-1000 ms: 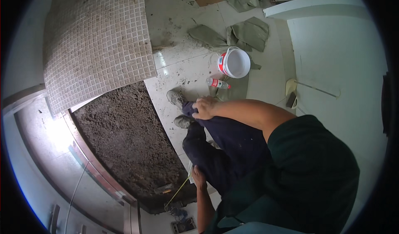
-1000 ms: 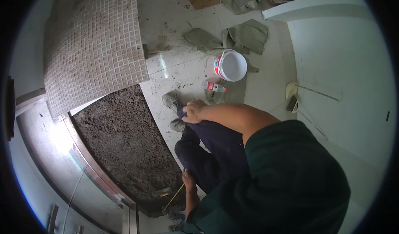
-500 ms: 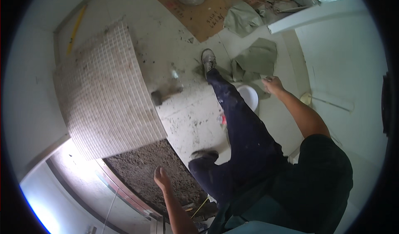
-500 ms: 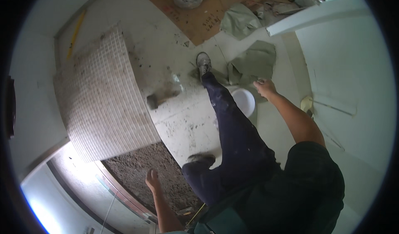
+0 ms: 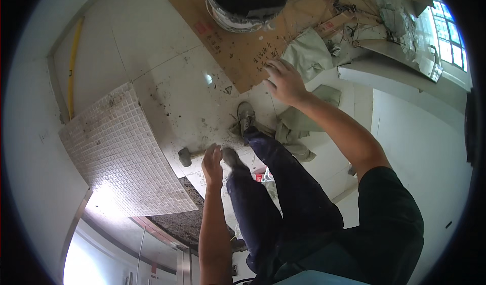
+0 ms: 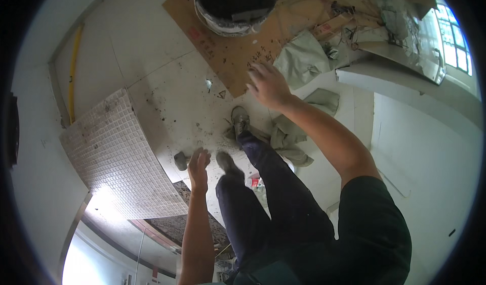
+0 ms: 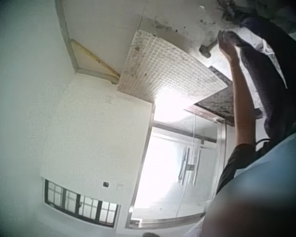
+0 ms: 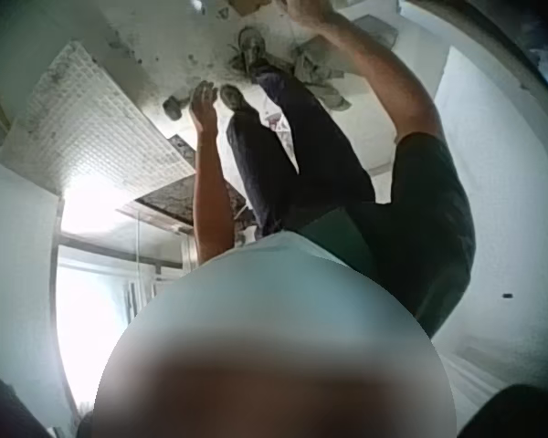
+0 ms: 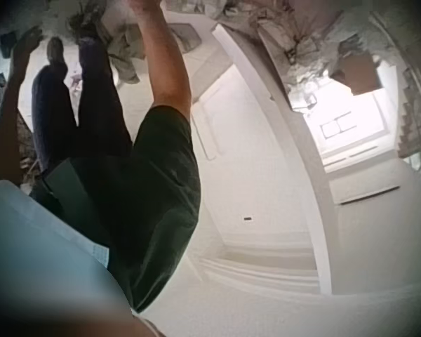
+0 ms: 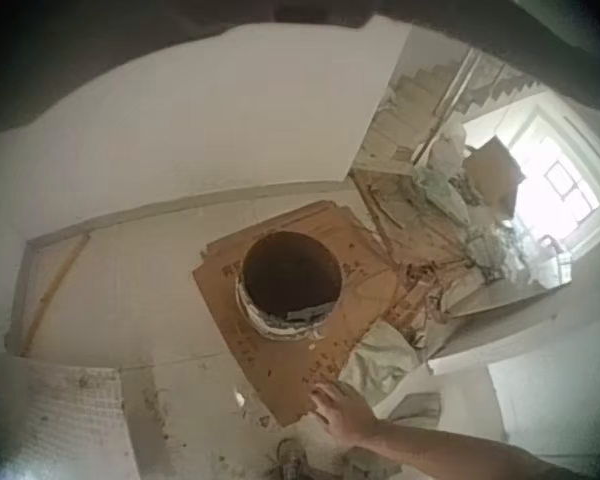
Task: Spread mortar evenly onto the back of a large floor tile using a trowel.
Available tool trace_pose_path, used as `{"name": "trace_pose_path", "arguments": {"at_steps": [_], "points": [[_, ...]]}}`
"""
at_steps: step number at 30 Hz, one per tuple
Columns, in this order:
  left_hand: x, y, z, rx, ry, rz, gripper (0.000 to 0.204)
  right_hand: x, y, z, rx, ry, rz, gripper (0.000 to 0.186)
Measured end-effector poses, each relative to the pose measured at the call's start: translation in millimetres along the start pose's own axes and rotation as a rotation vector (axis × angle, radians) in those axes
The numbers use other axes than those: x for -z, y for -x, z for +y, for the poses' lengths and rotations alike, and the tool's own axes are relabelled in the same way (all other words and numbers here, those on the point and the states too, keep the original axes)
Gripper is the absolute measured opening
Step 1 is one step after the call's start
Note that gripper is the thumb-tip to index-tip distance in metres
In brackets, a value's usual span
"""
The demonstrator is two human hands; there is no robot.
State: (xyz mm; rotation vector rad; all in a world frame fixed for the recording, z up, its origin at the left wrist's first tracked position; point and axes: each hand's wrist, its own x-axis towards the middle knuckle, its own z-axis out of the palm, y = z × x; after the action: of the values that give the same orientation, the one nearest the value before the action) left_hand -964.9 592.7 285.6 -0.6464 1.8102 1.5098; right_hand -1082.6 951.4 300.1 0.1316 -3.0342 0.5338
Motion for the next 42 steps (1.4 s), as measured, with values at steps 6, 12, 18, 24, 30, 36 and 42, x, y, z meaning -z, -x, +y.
{"name": "trace_pose_path", "arguments": {"at_steps": [6, 12, 18, 24, 30, 36, 42], "points": [[-50.3, -68.2, 89.3, 0.057, 0.217, 0.057, 0.053, -1.3, -131.0, 76.9, 0.401, 0.783, -0.397, 0.025], [-94.0, -144.5, 102.1, 0.2, 0.357, 0.103, 0.045, -4.9, -197.3, 105.0, 0.174, 0.606, -1.0, 0.02], [-111.5, -298.7, 146.2, 0.0, 0.07, -0.02, 0.06, 20.0, -298.7, 150.7, -0.28, 0.257, -0.859, 0.03], [-184.6, -434.7, 228.1, 0.138, 0.479, -0.172, 0.086, -141.6, -359.3, 246.8, -0.28, 0.369, -0.93, 0.03], [-171.1, -410.8, 227.6, 0.226, 0.451, -0.15, 0.081, -123.8, -350.0, 199.3, -0.154, 0.308, -1.069, 0.023], [-221.6, -284.6, 279.0, 0.048, 0.471, 0.047, 0.045, 61.8, -304.7, 219.0, -0.289, 0.027, -0.75, 0.033], [-332.2, -232.5, 369.7, 0.407, 1.542, 0.003, 0.041, 175.1, -231.8, 224.3, -0.687, -0.425, -0.415, 0.029]]}}
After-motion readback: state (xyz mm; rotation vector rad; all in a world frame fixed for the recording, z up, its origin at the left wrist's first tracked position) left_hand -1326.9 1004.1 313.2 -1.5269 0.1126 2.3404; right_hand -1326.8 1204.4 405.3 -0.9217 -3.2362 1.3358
